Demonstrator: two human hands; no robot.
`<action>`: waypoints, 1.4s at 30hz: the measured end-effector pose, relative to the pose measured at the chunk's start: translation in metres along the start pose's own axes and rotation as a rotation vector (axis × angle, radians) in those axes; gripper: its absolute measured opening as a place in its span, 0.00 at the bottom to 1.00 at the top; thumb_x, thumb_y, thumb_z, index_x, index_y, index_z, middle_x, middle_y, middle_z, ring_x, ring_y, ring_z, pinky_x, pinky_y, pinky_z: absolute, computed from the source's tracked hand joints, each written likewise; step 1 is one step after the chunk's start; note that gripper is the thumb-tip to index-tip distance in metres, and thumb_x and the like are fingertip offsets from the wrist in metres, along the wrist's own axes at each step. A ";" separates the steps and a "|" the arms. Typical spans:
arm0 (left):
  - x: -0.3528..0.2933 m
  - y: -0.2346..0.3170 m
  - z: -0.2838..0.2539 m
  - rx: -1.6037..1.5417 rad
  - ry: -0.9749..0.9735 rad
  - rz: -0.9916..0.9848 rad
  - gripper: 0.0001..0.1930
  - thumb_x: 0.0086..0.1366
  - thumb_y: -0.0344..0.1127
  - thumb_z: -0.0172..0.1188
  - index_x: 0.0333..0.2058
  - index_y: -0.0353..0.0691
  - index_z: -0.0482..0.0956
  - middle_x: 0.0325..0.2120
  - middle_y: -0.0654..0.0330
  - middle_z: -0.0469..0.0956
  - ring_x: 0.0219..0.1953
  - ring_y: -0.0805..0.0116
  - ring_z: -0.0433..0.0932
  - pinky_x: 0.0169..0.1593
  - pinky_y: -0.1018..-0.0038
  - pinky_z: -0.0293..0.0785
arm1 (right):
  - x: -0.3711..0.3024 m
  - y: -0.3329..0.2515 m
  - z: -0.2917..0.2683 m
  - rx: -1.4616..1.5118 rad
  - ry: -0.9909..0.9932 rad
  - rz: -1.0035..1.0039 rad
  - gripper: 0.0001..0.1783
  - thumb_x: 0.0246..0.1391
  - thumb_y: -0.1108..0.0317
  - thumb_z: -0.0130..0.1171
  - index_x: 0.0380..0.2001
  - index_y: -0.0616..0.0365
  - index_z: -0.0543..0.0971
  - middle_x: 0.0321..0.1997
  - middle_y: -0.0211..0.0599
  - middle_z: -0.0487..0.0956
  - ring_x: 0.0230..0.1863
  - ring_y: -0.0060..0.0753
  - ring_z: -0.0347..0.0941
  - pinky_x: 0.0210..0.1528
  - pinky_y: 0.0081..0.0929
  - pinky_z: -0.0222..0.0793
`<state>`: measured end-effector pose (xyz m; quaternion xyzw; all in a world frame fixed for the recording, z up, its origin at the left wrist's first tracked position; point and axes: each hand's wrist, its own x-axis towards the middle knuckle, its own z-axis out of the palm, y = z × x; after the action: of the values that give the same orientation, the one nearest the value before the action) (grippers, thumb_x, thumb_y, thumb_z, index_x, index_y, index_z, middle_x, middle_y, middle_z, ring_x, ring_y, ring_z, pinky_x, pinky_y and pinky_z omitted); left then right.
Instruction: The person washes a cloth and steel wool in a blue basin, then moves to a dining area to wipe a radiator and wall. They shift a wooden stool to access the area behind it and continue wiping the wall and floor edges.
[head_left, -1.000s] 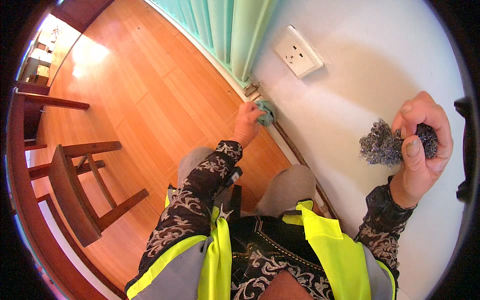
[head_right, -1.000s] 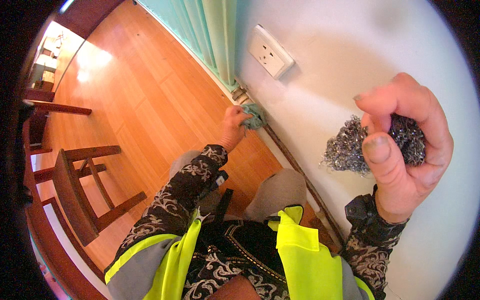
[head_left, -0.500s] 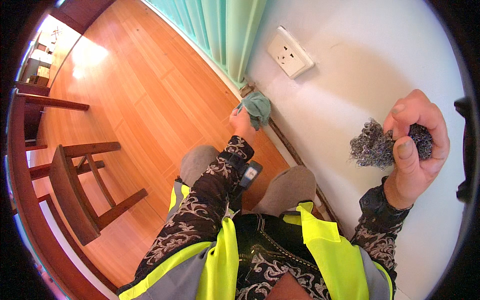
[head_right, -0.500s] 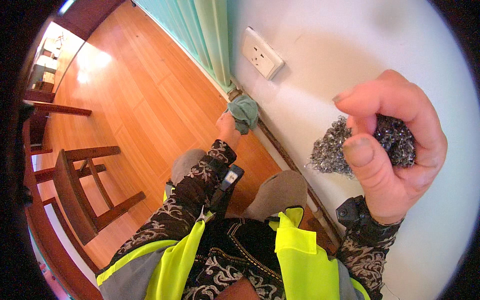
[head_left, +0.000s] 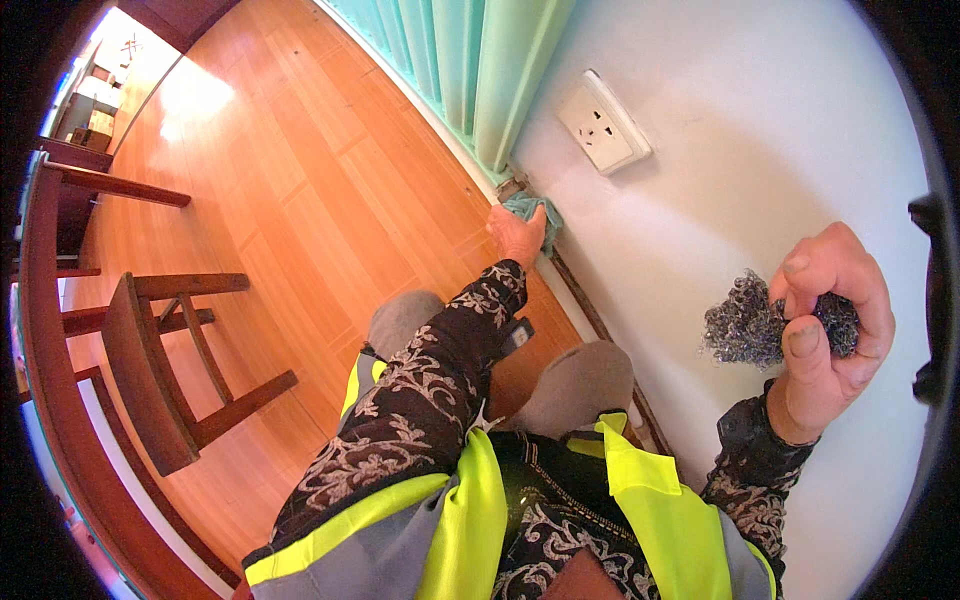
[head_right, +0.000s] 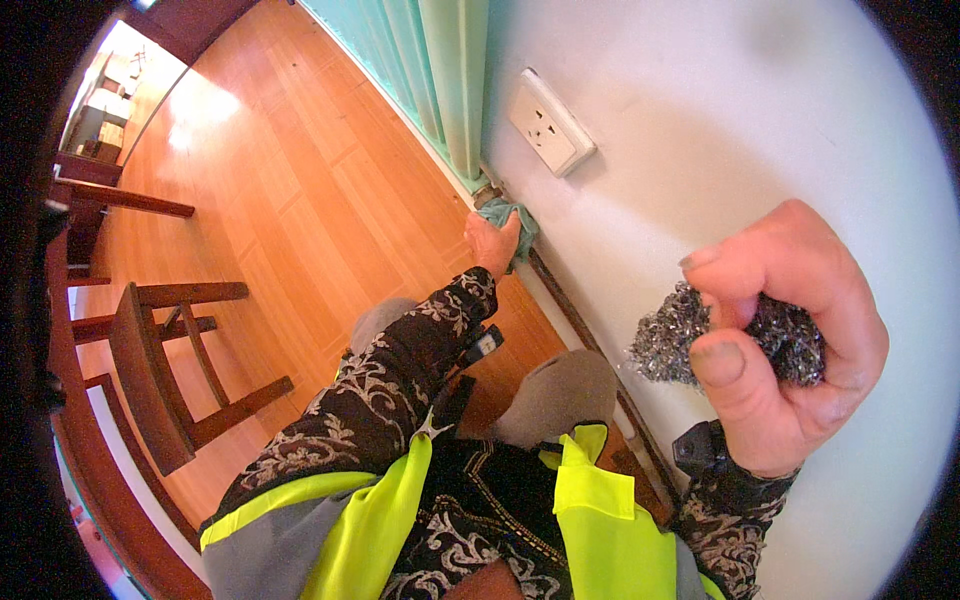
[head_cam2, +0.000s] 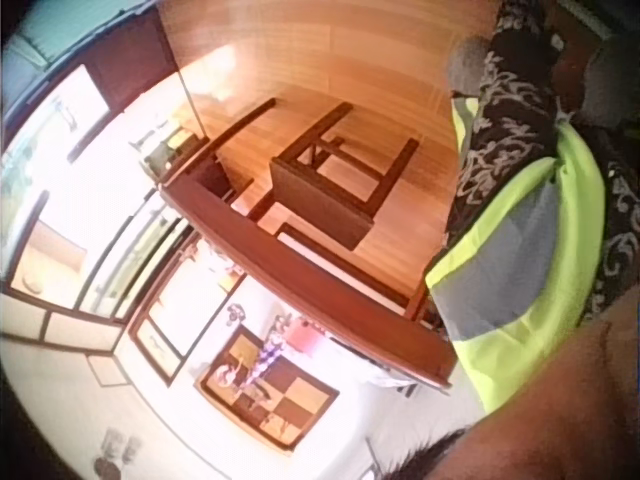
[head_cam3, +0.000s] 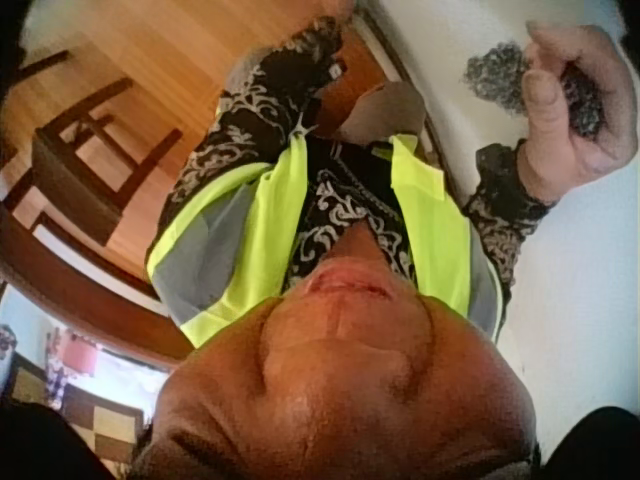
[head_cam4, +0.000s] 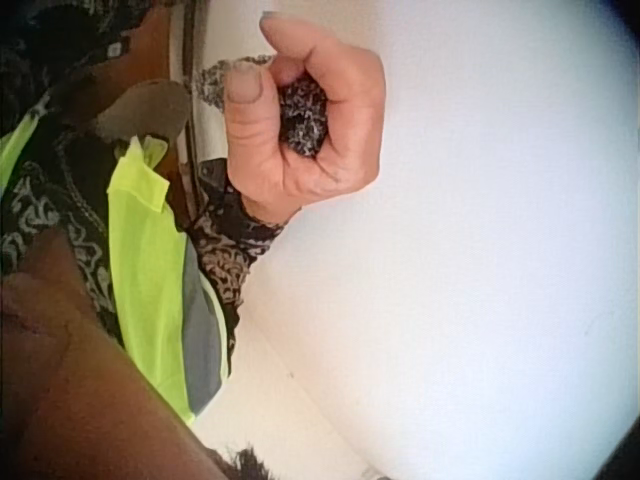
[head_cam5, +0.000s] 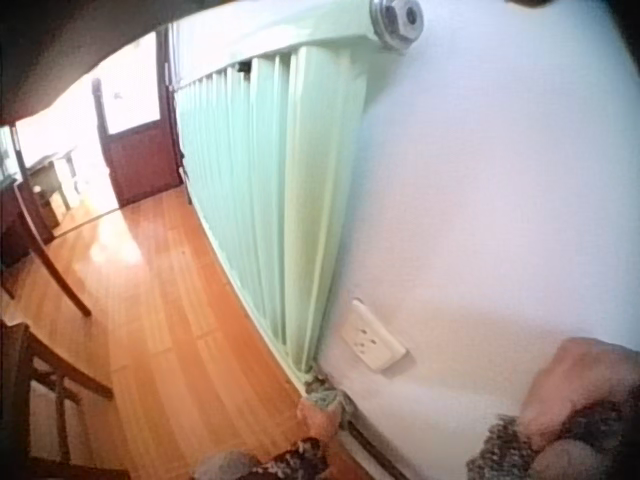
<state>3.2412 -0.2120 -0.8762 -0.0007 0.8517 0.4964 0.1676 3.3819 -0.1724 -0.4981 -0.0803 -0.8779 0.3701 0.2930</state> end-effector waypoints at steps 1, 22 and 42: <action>0.002 -0.007 0.000 -0.025 0.012 0.071 0.26 0.49 0.45 0.67 0.35 0.26 0.71 0.34 0.40 0.75 0.40 0.45 0.74 0.43 0.57 0.71 | 0.001 0.000 0.000 -0.005 0.007 0.028 0.20 0.44 0.56 0.68 0.28 0.65 0.76 0.23 0.31 0.70 0.22 0.18 0.60 0.25 0.16 0.53; 0.000 0.003 0.008 -0.322 -0.149 -0.335 0.32 0.56 0.44 0.58 0.53 0.31 0.56 0.52 0.43 0.60 0.56 0.47 0.60 0.54 0.57 0.63 | -0.001 0.009 -0.004 -0.038 -0.027 -0.032 0.19 0.44 0.59 0.67 0.29 0.65 0.75 0.22 0.32 0.69 0.23 0.21 0.61 0.26 0.18 0.55; 0.031 -0.019 -0.068 -0.258 0.009 0.417 0.17 0.45 0.25 0.65 0.37 0.37 0.73 0.36 0.53 0.74 0.38 0.57 0.75 0.40 0.66 0.72 | 0.001 0.001 -0.004 -0.096 -0.021 0.002 0.20 0.50 0.55 0.61 0.34 0.63 0.74 0.25 0.28 0.65 0.27 0.20 0.61 0.31 0.17 0.55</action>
<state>3.1953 -0.2736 -0.8703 0.1514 0.7639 0.6248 0.0562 3.3835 -0.1689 -0.4958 -0.0912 -0.8977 0.3286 0.2791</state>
